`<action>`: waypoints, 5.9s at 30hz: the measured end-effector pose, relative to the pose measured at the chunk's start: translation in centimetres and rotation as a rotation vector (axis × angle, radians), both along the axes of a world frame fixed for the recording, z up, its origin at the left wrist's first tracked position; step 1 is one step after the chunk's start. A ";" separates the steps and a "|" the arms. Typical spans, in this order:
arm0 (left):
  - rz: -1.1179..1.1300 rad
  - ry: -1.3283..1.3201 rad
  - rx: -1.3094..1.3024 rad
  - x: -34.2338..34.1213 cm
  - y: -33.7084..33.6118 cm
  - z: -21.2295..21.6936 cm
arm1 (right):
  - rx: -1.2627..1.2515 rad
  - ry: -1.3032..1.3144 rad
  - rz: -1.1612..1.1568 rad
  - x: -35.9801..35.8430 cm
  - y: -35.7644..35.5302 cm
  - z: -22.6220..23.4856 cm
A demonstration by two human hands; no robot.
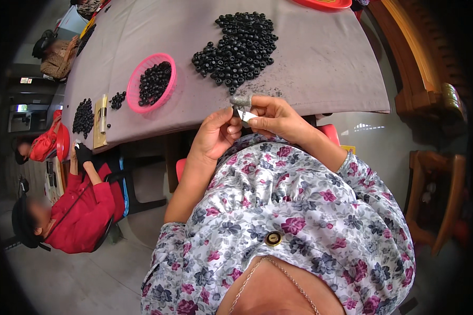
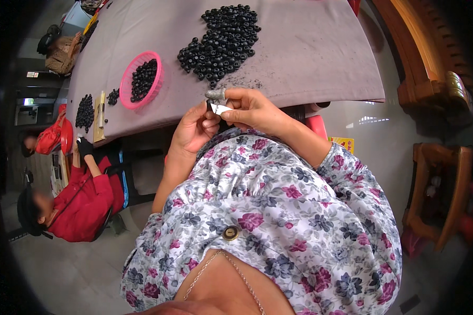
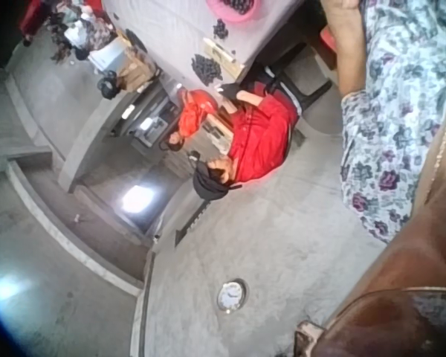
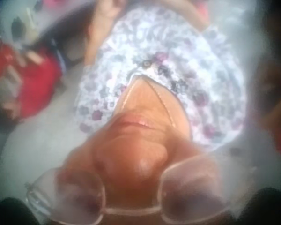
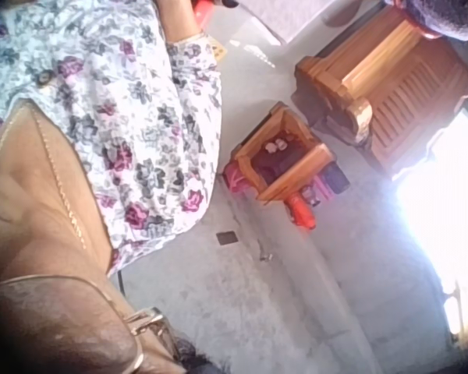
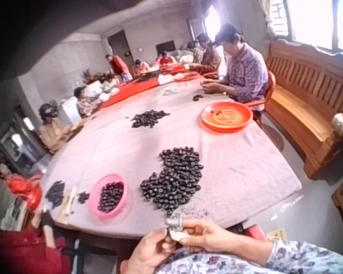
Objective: The person sits at a table and repeatedly picks up small black beads from a pile. Using a small white cloth, they wipe each bead individually before placing it into a pink plastic basket. The process is repetitive and involves handling the beads one at a time.
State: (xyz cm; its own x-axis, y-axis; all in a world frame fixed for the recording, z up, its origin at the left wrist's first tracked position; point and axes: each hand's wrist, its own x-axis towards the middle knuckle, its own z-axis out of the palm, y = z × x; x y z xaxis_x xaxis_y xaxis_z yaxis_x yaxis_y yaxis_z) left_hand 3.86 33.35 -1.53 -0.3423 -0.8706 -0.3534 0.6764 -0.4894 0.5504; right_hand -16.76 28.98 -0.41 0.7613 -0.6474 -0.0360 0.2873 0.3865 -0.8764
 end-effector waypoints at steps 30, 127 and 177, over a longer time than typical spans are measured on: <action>-0.007 0.091 -0.001 -0.3 0.6 -1.0 | 0.049 -0.020 0.055 -0.3 -0.5 -0.6; 0.255 -1.826 -0.629 3.8 -3.0 1.7 | 0.145 -0.049 -0.161 -0.2 -1.0 -0.8; 0.147 -0.271 -0.193 0.7 -0.2 0.3 | 0.026 0.019 -0.122 0.1 -0.5 -0.1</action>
